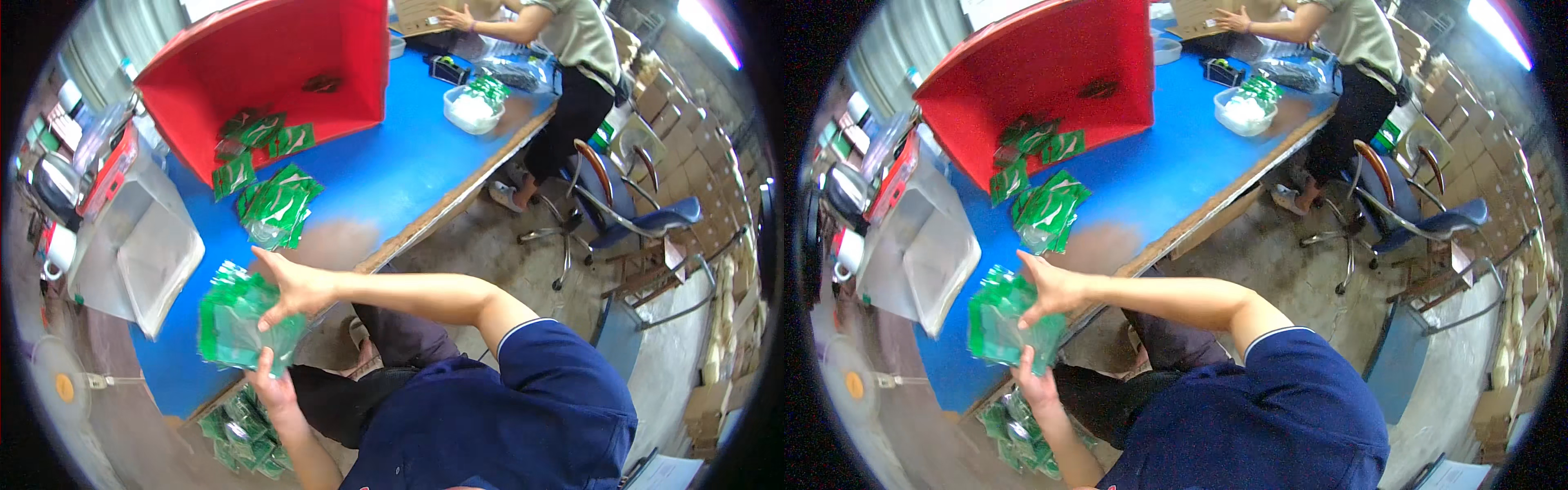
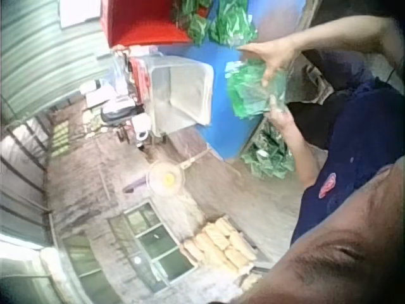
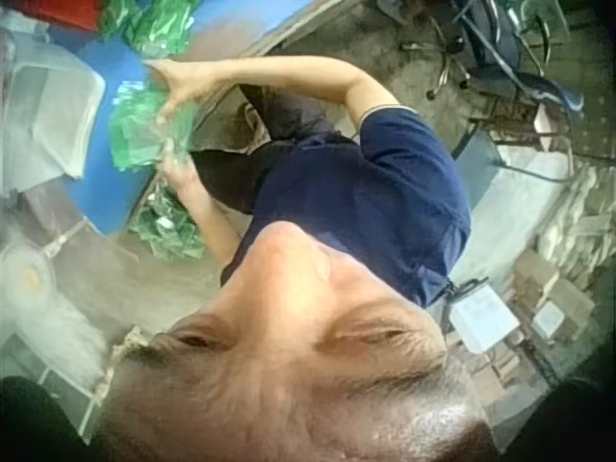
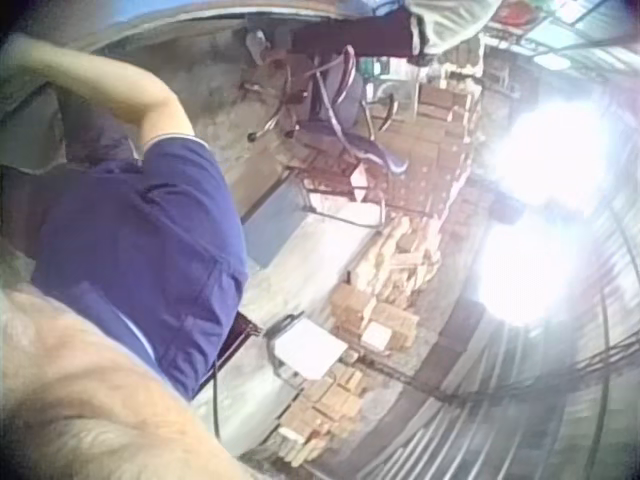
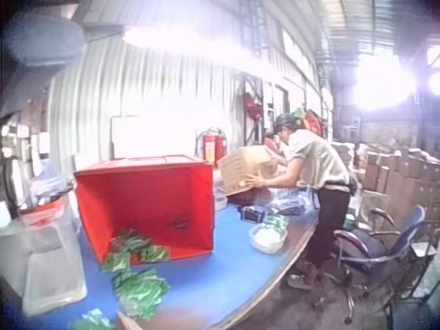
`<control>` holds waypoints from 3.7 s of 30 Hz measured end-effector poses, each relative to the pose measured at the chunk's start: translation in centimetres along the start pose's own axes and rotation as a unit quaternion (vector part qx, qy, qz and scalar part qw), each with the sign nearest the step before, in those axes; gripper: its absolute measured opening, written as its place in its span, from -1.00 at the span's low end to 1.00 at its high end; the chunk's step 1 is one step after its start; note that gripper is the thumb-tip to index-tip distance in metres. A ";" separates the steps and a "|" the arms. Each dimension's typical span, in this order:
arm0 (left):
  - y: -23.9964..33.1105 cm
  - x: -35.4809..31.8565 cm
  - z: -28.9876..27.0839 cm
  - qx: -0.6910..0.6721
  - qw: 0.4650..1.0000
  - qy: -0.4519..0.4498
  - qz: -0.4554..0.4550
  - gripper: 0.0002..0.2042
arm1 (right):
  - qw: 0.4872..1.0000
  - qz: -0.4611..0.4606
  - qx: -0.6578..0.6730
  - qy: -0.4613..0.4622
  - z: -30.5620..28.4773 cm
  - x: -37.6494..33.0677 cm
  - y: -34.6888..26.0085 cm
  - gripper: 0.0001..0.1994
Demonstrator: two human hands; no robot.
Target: The person sorts and arranges packaged green plastic packets into uniform stacks on an assembly table by hand.
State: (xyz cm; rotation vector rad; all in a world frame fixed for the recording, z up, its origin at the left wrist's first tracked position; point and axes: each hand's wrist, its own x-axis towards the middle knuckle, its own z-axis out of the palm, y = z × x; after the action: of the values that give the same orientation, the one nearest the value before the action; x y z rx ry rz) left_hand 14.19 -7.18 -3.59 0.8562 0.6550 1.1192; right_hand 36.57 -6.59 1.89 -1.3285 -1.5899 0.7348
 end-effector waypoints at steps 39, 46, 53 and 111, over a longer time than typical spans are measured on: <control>-1.0 4.6 -2.2 -0.015 0.991 -0.069 0.113 -0.17 | 0.930 0.006 0.360 0.076 7.0 2.5 2.1 0.06; -0.6 6.1 -1.6 -0.009 0.997 -0.051 0.052 -0.26 | 0.951 -0.020 0.304 0.055 2.6 1.2 2.5 0.05; 1.9 6.4 -1.4 0.282 0.937 -0.191 0.083 0.15 | 0.996 -0.066 0.056 -0.008 1.5 0.2 4.7 0.06; 9.6 34.0 -14.6 0.640 0.735 0.197 0.107 -0.69 | 0.808 0.180 0.525 0.195 -6.0 -4.8 12.8 -0.28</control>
State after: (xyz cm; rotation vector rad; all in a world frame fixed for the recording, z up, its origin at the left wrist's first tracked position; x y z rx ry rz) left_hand 8.36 30.63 -4.17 1.9164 1.8236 0.9532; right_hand 47.51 -8.77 -8.11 -0.8183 -0.3946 1.2274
